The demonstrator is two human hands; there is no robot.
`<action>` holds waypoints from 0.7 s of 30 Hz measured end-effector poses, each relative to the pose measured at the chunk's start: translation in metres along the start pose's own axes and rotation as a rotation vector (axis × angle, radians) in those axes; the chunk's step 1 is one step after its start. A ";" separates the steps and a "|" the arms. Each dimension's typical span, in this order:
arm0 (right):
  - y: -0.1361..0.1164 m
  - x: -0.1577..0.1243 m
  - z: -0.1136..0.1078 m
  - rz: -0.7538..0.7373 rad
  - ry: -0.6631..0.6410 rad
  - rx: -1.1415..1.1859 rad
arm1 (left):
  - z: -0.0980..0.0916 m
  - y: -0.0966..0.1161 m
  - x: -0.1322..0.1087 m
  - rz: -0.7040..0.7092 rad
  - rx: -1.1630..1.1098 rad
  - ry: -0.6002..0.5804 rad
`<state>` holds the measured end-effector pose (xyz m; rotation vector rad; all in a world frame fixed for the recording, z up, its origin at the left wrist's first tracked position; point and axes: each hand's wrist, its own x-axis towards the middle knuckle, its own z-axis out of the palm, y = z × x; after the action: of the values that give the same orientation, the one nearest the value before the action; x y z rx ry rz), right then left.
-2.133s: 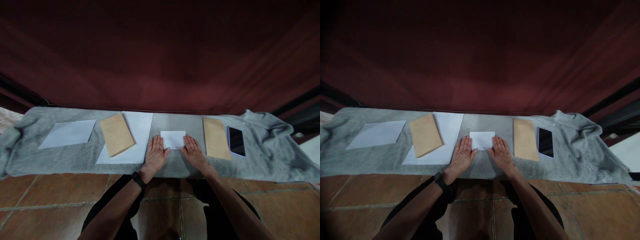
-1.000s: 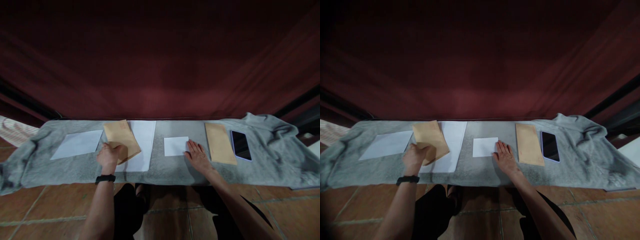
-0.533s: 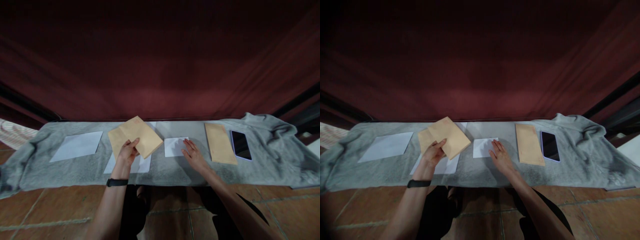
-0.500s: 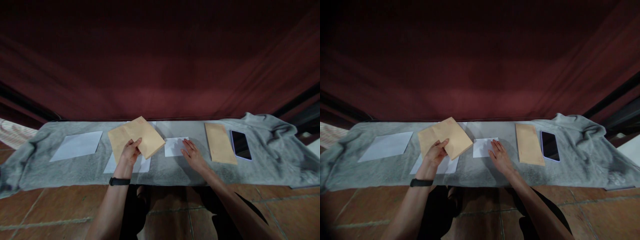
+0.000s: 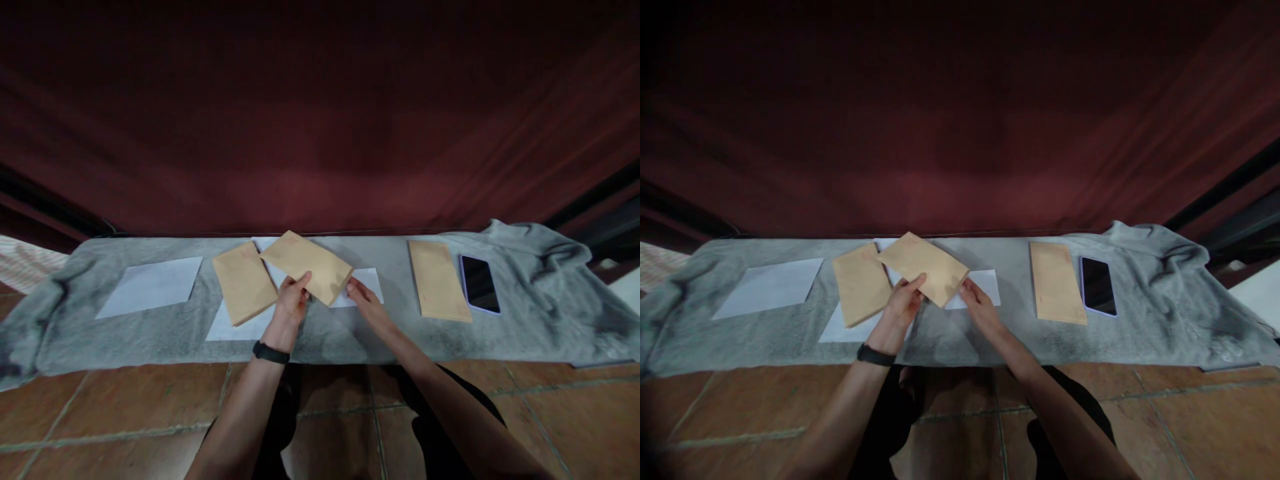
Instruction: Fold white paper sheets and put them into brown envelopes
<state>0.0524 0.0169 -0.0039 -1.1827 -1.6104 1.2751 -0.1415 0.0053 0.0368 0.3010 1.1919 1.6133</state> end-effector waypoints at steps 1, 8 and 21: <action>-0.001 0.002 0.001 0.049 0.016 0.141 | 0.004 -0.007 -0.005 -0.005 0.015 -0.051; 0.000 0.009 -0.020 0.233 0.039 0.546 | 0.010 -0.021 -0.015 -0.112 0.009 -0.232; -0.002 0.014 -0.032 0.135 0.065 0.457 | 0.016 -0.020 -0.028 -0.246 0.074 -0.391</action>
<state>0.0777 0.0392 0.0051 -1.0405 -1.1231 1.5698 -0.1068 -0.0111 0.0381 0.4736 0.9466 1.2303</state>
